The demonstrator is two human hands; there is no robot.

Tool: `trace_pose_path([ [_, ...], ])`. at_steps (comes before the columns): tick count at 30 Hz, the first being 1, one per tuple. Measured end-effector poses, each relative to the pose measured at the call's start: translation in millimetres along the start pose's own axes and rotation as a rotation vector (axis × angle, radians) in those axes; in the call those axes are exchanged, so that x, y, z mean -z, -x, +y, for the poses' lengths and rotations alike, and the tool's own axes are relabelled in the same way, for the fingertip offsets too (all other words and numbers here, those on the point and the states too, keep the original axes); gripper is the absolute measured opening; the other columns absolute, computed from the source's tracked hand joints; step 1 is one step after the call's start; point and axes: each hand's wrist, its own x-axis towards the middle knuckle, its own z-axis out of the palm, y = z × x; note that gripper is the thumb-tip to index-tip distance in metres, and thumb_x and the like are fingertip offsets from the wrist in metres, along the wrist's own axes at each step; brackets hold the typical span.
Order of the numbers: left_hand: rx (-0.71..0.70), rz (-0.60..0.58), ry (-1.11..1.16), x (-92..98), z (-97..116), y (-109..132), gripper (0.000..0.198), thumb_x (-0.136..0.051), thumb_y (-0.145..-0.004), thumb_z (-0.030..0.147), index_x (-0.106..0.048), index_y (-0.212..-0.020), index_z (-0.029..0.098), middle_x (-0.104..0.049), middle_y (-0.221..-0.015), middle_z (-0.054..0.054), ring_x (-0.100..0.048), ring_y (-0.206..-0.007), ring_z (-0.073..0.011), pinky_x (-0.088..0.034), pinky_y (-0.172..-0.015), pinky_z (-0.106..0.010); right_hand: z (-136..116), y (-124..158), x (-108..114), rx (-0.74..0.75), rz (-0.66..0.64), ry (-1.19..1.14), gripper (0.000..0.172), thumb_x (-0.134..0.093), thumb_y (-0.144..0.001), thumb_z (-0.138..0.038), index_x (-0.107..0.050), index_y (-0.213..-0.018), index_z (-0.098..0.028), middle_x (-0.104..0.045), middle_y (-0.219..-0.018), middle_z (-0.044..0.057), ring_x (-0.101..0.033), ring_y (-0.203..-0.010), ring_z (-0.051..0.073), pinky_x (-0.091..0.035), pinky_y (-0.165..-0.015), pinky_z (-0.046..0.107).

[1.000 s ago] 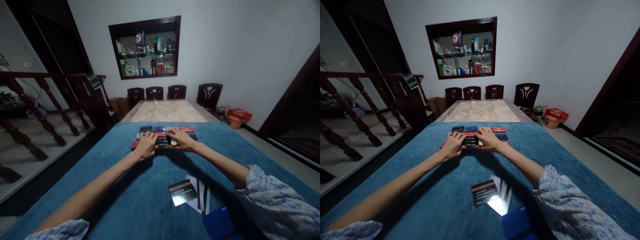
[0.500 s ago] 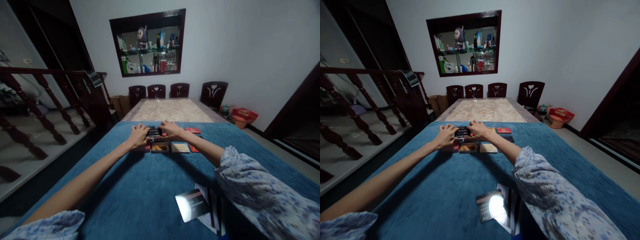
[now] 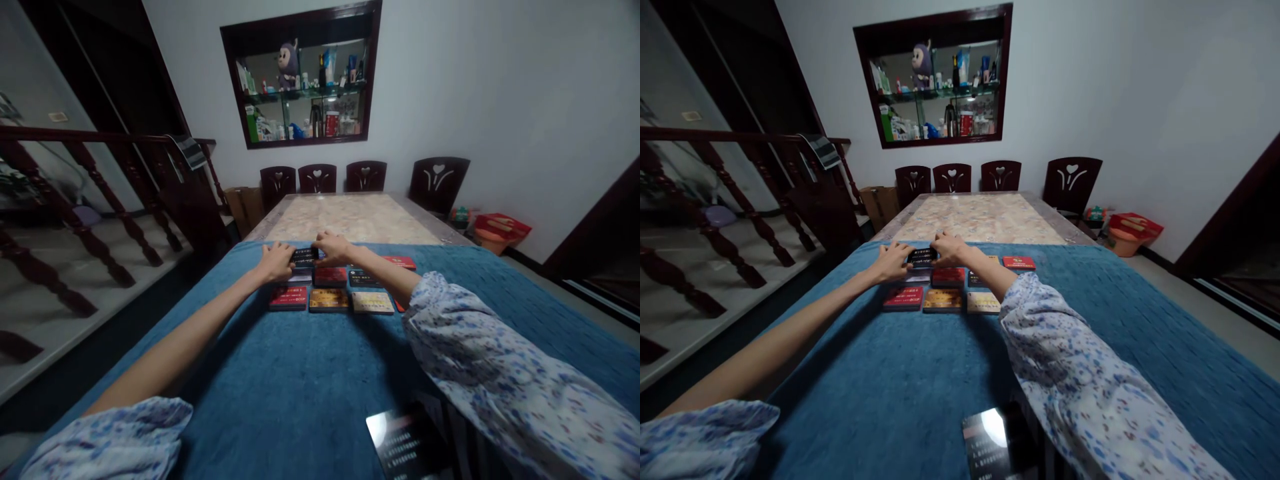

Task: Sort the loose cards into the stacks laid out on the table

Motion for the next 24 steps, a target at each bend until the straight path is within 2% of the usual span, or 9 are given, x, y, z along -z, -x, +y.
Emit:
trace_pose_path([
  [9,0.026,-0.067,0.045,-22.7,-16.9,-25.6,0.044,-0.054,-0.084,0.018,-0.056,-0.128,0.019,-0.054,-0.135,-0.012,-0.045,-0.126,-0.0330,-0.044,-0.100,-0.047,5.7,-25.8,-21.7,-0.028,-0.048,-0.011,0.047,-0.062,-0.085,-0.044,-0.063,-0.125,-0.019,-0.054,-0.131,0.018,-0.045,-0.125,0.034,-0.047,-0.092,0.043],
  [17,0.022,-0.095,0.082,-44.0,-32.3,-48.6,0.044,-0.055,-0.081,0.018,-0.058,-0.125,0.018,-0.058,-0.132,-0.009,-0.052,-0.121,-0.0277,-0.045,-0.104,-0.039,8.5,-39.6,-28.9,-0.088,-0.122,-0.004,0.050,-0.059,-0.086,-0.044,-0.060,-0.131,-0.021,-0.054,-0.136,0.019,-0.045,-0.129,0.037,-0.044,-0.100,0.051],
  [24,-0.017,-0.107,0.120,-52.7,-39.4,-60.6,0.040,-0.055,-0.077,0.017,-0.063,-0.117,0.018,-0.065,-0.123,-0.008,-0.058,-0.117,-0.0281,-0.049,-0.102,-0.039,11.5,-46.4,-34.7,-0.098,-0.159,0.025,0.050,-0.060,-0.085,-0.043,-0.062,-0.130,-0.022,-0.062,-0.132,0.015,-0.051,-0.127,0.035,-0.047,-0.095,0.043],
])
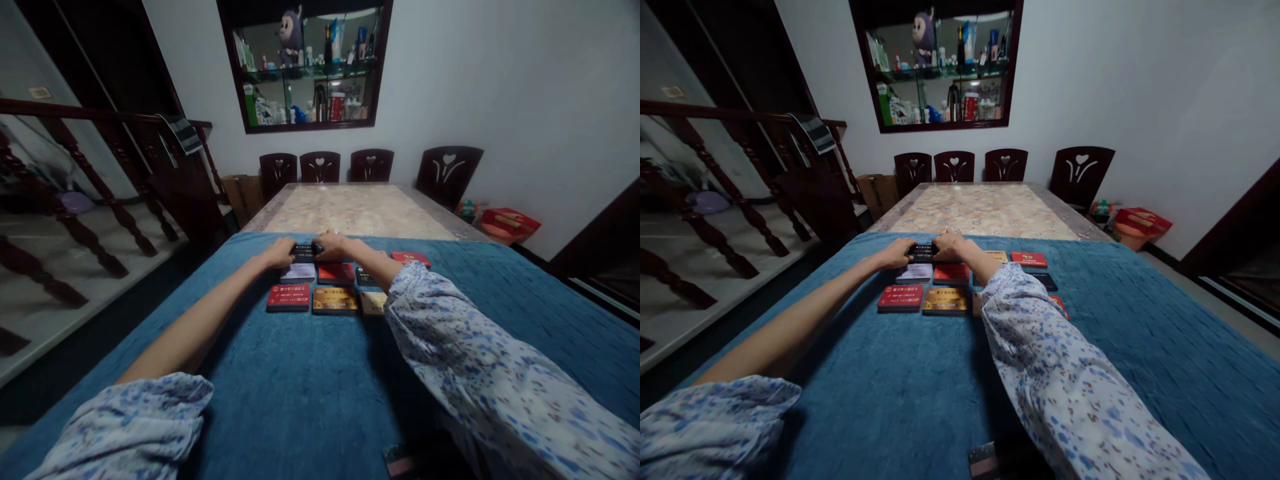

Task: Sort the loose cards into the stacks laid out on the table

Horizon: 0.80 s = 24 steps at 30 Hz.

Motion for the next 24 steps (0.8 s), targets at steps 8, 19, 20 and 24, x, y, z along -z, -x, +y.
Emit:
trace_pose_path([
  [8,-0.067,-0.004,0.041,-3.1,-3.3,-5.4,0.036,-0.054,-0.077,0.016,-0.065,-0.112,0.017,-0.068,-0.116,-0.009,-0.062,-0.110,-0.0268,-0.051,-0.097,-0.034,-3.8,-5.7,1.6,0.004,-0.026,0.006,0.052,-0.064,-0.081,-0.046,-0.067,-0.124,-0.018,-0.065,-0.127,0.016,-0.052,-0.124,0.036,-0.049,-0.092,0.041],
  [19,-0.083,-0.032,0.059,-5.2,-8.4,-7.2,0.039,-0.053,-0.078,0.017,-0.063,-0.116,0.016,-0.065,-0.119,-0.008,-0.061,-0.109,-0.0233,-0.049,-0.099,-0.030,-5.6,-12.5,-4.6,-0.028,-0.039,-0.005,0.052,-0.065,-0.075,-0.034,-0.068,-0.124,-0.017,-0.062,-0.131,0.017,-0.050,-0.125,0.036,-0.051,-0.092,0.040],
  [20,-0.081,-0.033,0.065,-5.4,-8.2,-7.3,0.039,-0.053,-0.078,0.016,-0.063,-0.116,0.016,-0.064,-0.119,-0.009,-0.061,-0.109,-0.0234,-0.049,-0.099,-0.030,-5.6,-13.0,-4.6,-0.028,-0.040,-0.006,0.051,-0.065,-0.075,-0.034,-0.069,-0.123,-0.016,-0.063,-0.130,0.017,-0.051,-0.124,0.036,-0.051,-0.092,0.040],
  [24,-0.087,-0.032,0.086,-5.6,-6.8,-6.9,0.042,-0.053,-0.077,0.014,-0.061,-0.118,0.016,-0.063,-0.121,-0.008,-0.061,-0.111,-0.0230,-0.048,-0.099,-0.029,-5.8,-14.5,-4.0,-0.032,-0.043,-0.010,0.051,-0.065,-0.074,-0.033,-0.070,-0.122,-0.015,-0.063,-0.129,0.018,-0.052,-0.122,0.037,-0.052,-0.090,0.041],
])
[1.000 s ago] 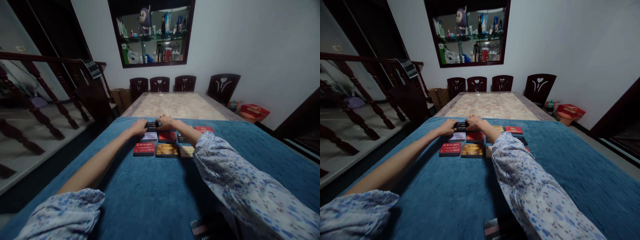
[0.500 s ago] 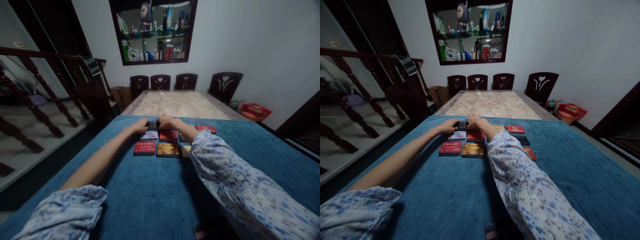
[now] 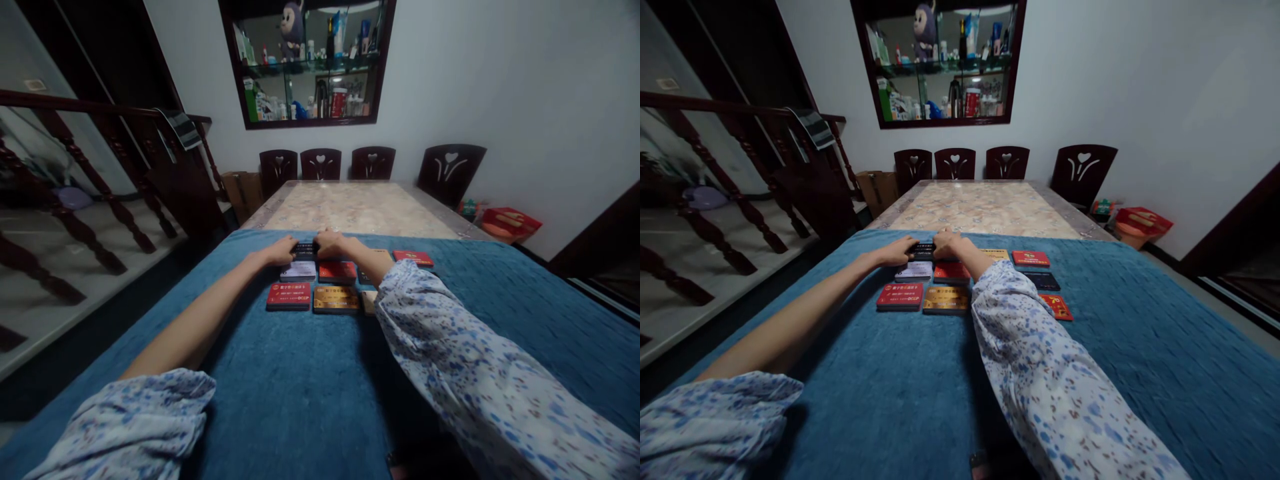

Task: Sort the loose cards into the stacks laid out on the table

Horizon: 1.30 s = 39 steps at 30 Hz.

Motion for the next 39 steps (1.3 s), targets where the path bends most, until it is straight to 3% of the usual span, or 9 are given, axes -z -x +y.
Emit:
trace_pose_path([
  [15,-0.007,-0.024,-0.034,3.0,2.4,1.0,0.048,-0.052,-0.075,0.013,-0.060,-0.122,0.016,-0.062,-0.119,-0.010,-0.061,-0.110,-0.0241,-0.048,-0.099,-0.031,3.4,-3.4,-1.6,0.020,0.042,-0.016,0.043,-0.072,-0.072,-0.035,-0.074,-0.112,-0.018,-0.070,-0.120,0.015,-0.060,-0.115,0.032,-0.051,-0.092,0.036],
  [23,0.019,-0.026,-0.027,2.3,-1.6,3.0,0.066,-0.052,-0.077,0.016,-0.044,-0.142,0.013,-0.056,-0.132,-0.014,-0.057,-0.121,-0.0250,-0.044,-0.105,-0.033,3.5,-1.4,-2.7,0.023,0.022,-0.004,0.046,-0.068,-0.075,-0.033,-0.071,-0.118,-0.020,-0.068,-0.123,0.014,-0.056,-0.121,0.034,-0.050,-0.093,0.038],
  [29,0.020,0.003,-0.027,6.0,-3.0,6.7,0.063,-0.052,-0.080,0.022,-0.045,-0.142,0.017,-0.057,-0.131,-0.012,-0.056,-0.122,-0.0259,-0.045,-0.104,-0.034,5.0,1.0,-2.4,0.022,0.033,-0.009,0.055,-0.069,-0.075,-0.040,-0.066,-0.126,-0.020,-0.062,-0.131,0.017,-0.051,-0.124,0.036,-0.051,-0.090,0.039],
  [34,0.053,0.006,-0.083,13.6,5.0,17.3,0.060,-0.047,-0.086,0.026,-0.042,-0.144,0.015,-0.051,-0.137,-0.015,-0.049,-0.130,-0.0282,-0.043,-0.107,-0.040,8.3,9.0,2.0,0.017,0.032,-0.035,0.065,-0.072,-0.073,-0.044,-0.061,-0.133,-0.022,-0.055,-0.139,0.017,-0.044,-0.131,0.037,-0.048,-0.096,0.046],
  [39,0.038,0.128,-0.101,21.8,14.8,29.9,0.049,-0.045,-0.091,0.026,-0.046,-0.139,0.015,-0.052,-0.136,-0.016,-0.049,-0.129,-0.0296,-0.042,-0.107,-0.045,14.1,21.6,8.6,0.022,0.106,-0.089,0.071,-0.070,-0.075,-0.044,-0.054,-0.141,-0.022,-0.050,-0.144,0.017,-0.039,-0.134,0.038,-0.044,-0.099,0.050],
])
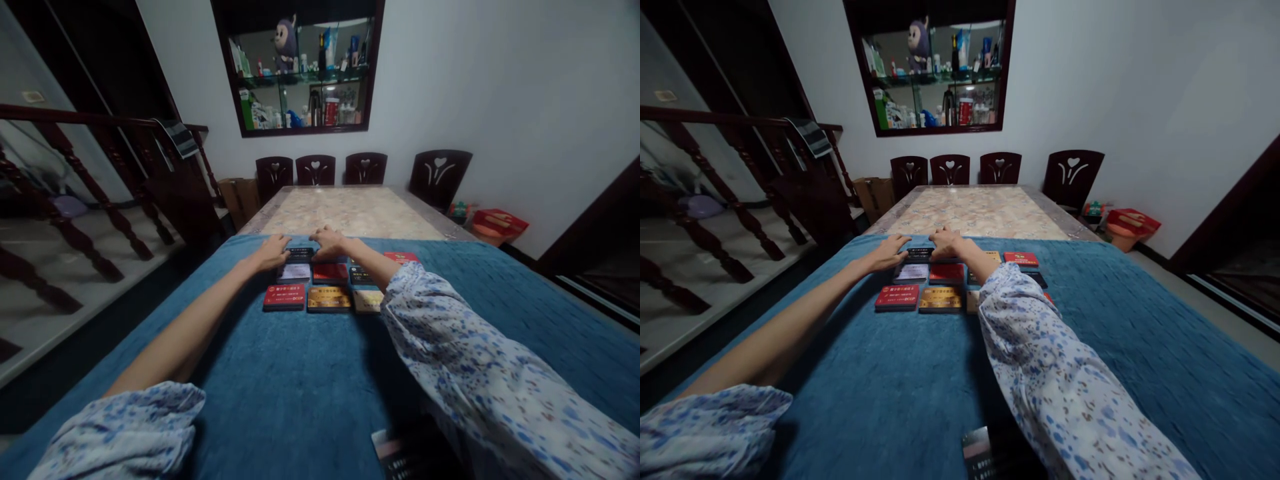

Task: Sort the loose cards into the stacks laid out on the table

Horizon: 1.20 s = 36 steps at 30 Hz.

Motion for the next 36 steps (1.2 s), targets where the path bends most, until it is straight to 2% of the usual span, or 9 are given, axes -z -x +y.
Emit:
trace_pose_path([
  [3,-0.006,0.067,-0.021,5.3,4.8,6.1,0.041,-0.046,-0.093,0.024,-0.053,-0.132,0.014,-0.054,-0.131,-0.016,-0.050,-0.126,-0.0294,-0.043,-0.105,-0.044,2.5,8.5,6.7,0.001,0.050,-0.010,0.070,-0.068,-0.077,-0.045,-0.054,-0.141,-0.022,-0.052,-0.142,0.016,-0.040,-0.132,0.039,-0.043,-0.098,0.049],
  [6,-0.048,0.141,-0.022,9.2,12.2,13.1,0.029,-0.048,-0.093,0.023,-0.060,-0.117,0.014,-0.059,-0.119,-0.014,-0.054,-0.117,-0.0268,-0.044,-0.100,-0.041,3.7,19.9,13.1,0.020,0.086,-0.023,0.058,-0.065,-0.081,-0.042,-0.060,-0.135,-0.022,-0.060,-0.134,0.013,-0.045,-0.128,0.036,-0.043,-0.095,0.044],
  [9,-0.094,0.200,-0.026,11.6,24.8,22.0,0.020,-0.046,-0.094,0.022,-0.064,-0.101,0.014,-0.061,-0.105,-0.012,-0.057,-0.104,-0.0248,-0.046,-0.093,-0.038,4.1,34.5,16.6,0.045,0.121,-0.040,0.039,-0.061,-0.085,-0.036,-0.069,-0.121,-0.022,-0.069,-0.119,0.009,-0.051,-0.120,0.031,-0.042,-0.091,0.038],
  [13,-0.127,0.226,-0.084,11.7,48.7,36.3,0.024,-0.041,-0.096,0.020,-0.063,-0.091,0.013,-0.063,-0.095,-0.012,-0.057,-0.094,-0.0255,-0.045,-0.083,-0.038,4.1,57.5,17.0,0.073,0.161,-0.024,0.022,-0.058,-0.087,-0.024,-0.074,-0.101,-0.021,-0.074,-0.104,0.006,-0.055,-0.108,0.026,-0.039,-0.082,0.032],
  [18,-0.170,0.241,-0.085,6.4,78.6,55.4,0.022,-0.042,-0.094,0.017,-0.063,-0.087,0.014,-0.064,-0.091,-0.013,-0.056,-0.090,-0.0259,-0.042,-0.079,-0.037,3.0,92.0,17.1,0.091,0.198,0.037,0.022,-0.056,-0.084,-0.015,-0.075,-0.094,-0.019,-0.074,-0.097,0.009,-0.056,-0.100,0.026,-0.035,-0.075,0.031],
  [23,-0.194,0.270,-0.062,0.3,100.8,70.2,0.018,-0.044,-0.090,0.013,-0.062,-0.087,0.014,-0.064,-0.092,-0.012,-0.056,-0.090,-0.0258,-0.040,-0.078,-0.037,4.8,126.2,14.3,0.100,0.206,0.048,0.022,-0.053,-0.085,-0.014,-0.074,-0.091,-0.018,-0.074,-0.095,0.009,-0.054,-0.095,0.024,-0.029,-0.069,0.031],
  [28,-0.234,0.307,-0.027,-4.1,122.1,84.5,0.018,-0.044,-0.089,0.012,-0.061,-0.086,0.015,-0.063,-0.089,-0.011,-0.054,-0.086,-0.0250,-0.041,-0.076,-0.036,12.2,158.3,3.3,0.101,0.251,0.019,0.019,-0.054,-0.087,-0.017,-0.073,-0.086,-0.018,-0.071,-0.087,0.009,-0.052,-0.096,0.024,-0.026,-0.070,0.031],
  [36,-0.313,0.343,0.080,-15.7,166.3,110.5,0.019,-0.043,-0.090,0.010,-0.060,-0.086,0.016,-0.062,-0.089,-0.011,-0.053,-0.087,-0.0245,-0.040,-0.076,-0.036,22.0,216.1,-13.7,0.197,0.317,-0.059,0.020,-0.054,-0.089,-0.017,-0.072,-0.083,-0.017,-0.070,-0.086,0.009,-0.051,-0.095,0.023,-0.027,-0.074,0.033],
])
